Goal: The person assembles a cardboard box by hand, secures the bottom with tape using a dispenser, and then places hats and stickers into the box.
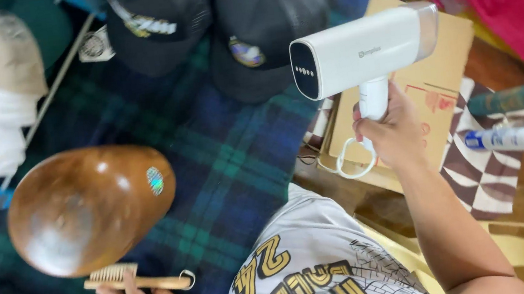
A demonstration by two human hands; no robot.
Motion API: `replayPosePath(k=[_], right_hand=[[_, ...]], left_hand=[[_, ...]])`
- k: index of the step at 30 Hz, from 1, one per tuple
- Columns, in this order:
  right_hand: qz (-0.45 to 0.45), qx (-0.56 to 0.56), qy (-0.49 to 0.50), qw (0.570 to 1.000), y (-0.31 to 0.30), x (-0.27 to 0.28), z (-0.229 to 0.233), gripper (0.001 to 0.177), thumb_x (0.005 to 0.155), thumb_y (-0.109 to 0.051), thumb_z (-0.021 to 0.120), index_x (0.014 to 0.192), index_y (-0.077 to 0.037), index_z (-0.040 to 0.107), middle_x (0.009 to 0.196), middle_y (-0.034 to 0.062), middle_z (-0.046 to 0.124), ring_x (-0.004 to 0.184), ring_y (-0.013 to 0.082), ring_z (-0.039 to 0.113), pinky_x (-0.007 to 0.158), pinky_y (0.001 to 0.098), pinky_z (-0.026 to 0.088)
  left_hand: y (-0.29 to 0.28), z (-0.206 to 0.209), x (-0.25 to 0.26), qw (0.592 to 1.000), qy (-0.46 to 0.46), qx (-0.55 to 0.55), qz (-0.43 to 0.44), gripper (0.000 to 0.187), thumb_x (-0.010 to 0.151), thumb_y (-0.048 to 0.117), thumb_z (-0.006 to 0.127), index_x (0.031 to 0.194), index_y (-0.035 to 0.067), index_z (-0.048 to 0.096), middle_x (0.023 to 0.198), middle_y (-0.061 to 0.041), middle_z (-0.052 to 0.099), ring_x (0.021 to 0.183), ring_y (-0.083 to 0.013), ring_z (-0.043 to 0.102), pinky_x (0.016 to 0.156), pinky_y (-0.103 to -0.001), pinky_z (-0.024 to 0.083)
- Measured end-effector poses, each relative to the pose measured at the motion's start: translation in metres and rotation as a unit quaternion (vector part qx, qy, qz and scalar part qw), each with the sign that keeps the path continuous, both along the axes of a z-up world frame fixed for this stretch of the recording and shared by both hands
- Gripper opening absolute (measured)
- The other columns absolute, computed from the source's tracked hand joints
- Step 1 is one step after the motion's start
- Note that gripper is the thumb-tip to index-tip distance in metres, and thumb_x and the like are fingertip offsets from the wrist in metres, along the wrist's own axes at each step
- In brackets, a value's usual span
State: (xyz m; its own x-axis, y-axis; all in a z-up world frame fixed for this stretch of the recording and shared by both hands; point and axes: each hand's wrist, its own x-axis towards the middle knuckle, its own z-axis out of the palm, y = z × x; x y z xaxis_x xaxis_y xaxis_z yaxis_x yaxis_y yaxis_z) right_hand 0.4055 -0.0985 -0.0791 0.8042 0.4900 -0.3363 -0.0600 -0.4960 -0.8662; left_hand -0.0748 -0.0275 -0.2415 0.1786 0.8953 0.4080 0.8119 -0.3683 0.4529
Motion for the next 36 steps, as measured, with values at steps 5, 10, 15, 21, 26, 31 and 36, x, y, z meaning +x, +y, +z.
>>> replayPosePath(k=[5, 10, 15, 21, 26, 31, 36], right_hand=[[-0.106, 0.071, 0.064, 0.990, -0.040, 0.036, -0.072, 0.048, 0.071, 0.012, 0.054, 0.116, -0.002, 0.048, 0.081, 0.0131, 0.060, 0.059, 0.0207, 0.054, 0.051, 0.0326, 0.048], [-0.201, 0.077, 0.134, 0.967, -0.057, 0.060, -0.165, 0.053, 0.069, 0.007, 0.054, 0.121, -0.003, 0.046, 0.075, 0.0131, 0.054, 0.053, 0.0208, 0.049, 0.048, 0.0346, 0.046], [-0.237, -0.094, 0.175, 0.951, -0.048, 0.071, -0.248, 0.040, 0.081, -0.001, 0.056, 0.121, -0.004, 0.052, 0.070, 0.0124, 0.057, 0.053, 0.0207, 0.054, 0.047, 0.0362, 0.044], [-0.114, -0.110, 0.160, 0.974, -0.021, 0.076, -0.285, 0.032, 0.085, 0.005, 0.054, 0.113, -0.008, 0.050, 0.083, 0.0146, 0.054, 0.052, 0.0219, 0.054, 0.040, 0.0339, 0.045], [-0.061, -0.097, 0.197, 0.974, 0.008, 0.071, -0.310, 0.039, 0.082, 0.003, 0.058, 0.119, -0.007, 0.053, 0.081, 0.0137, 0.062, 0.058, 0.0207, 0.058, 0.046, 0.0327, 0.048], [-0.062, -0.045, 0.242, 0.967, 0.033, 0.055, -0.308, 0.015, 0.093, -0.001, 0.058, 0.107, -0.005, 0.061, 0.069, 0.0115, 0.061, 0.051, 0.0183, 0.053, 0.042, 0.0324, 0.041], [-0.088, -0.264, 0.049, 0.959, 0.034, 0.047, -0.347, 0.051, 0.092, -0.037, 0.067, 0.129, -0.004, 0.056, 0.127, 0.0268, 0.052, 0.118, 0.0470, 0.051, 0.105, 0.0552, 0.045]], left_hand=[[0.022, -0.104, -0.053, 0.992, -0.071, 0.089, -0.055, 0.048, 0.092, -0.003, 0.055, 0.138, -0.016, 0.054, 0.168, -0.036, 0.018, 0.159, -0.0577, 0.017, 0.133, -0.069, 0.024], [0.039, -0.133, -0.060, 0.979, -0.110, 0.141, -0.093, 0.053, 0.101, 0.023, 0.051, 0.133, -0.019, 0.053, 0.168, -0.035, 0.015, 0.159, -0.0591, 0.014, 0.133, -0.073, 0.021], [0.018, -0.062, -0.015, 0.992, -0.057, 0.081, -0.072, 0.061, 0.078, -0.009, 0.048, 0.138, -0.018, 0.051, 0.173, -0.029, 0.011, 0.162, -0.0599, 0.018, 0.137, -0.067, 0.024], [0.007, -0.038, -0.003, 0.999, -0.007, 0.037, -0.035, 0.056, 0.088, -0.029, 0.047, 0.143, -0.019, 0.051, 0.175, -0.024, 0.014, 0.155, -0.0616, 0.039, 0.119, -0.062, 0.052], [0.005, -0.035, -0.003, 0.999, 0.012, 0.035, -0.021, 0.051, 0.092, -0.026, 0.051, 0.142, -0.018, 0.052, 0.173, -0.028, 0.015, 0.160, -0.0568, 0.027, 0.130, -0.064, 0.037], [0.009, -0.039, -0.003, 0.998, 0.041, 0.037, -0.031, 0.045, 0.097, -0.014, 0.053, 0.142, -0.019, 0.051, 0.172, -0.028, 0.015, 0.161, -0.0539, 0.022, 0.134, -0.065, 0.030], [0.008, -0.037, 0.002, 0.999, 0.032, 0.042, -0.009, 0.039, 0.101, -0.021, 0.059, 0.140, -0.018, 0.054, 0.171, -0.029, 0.018, 0.161, -0.0525, 0.022, 0.134, -0.064, 0.030]])
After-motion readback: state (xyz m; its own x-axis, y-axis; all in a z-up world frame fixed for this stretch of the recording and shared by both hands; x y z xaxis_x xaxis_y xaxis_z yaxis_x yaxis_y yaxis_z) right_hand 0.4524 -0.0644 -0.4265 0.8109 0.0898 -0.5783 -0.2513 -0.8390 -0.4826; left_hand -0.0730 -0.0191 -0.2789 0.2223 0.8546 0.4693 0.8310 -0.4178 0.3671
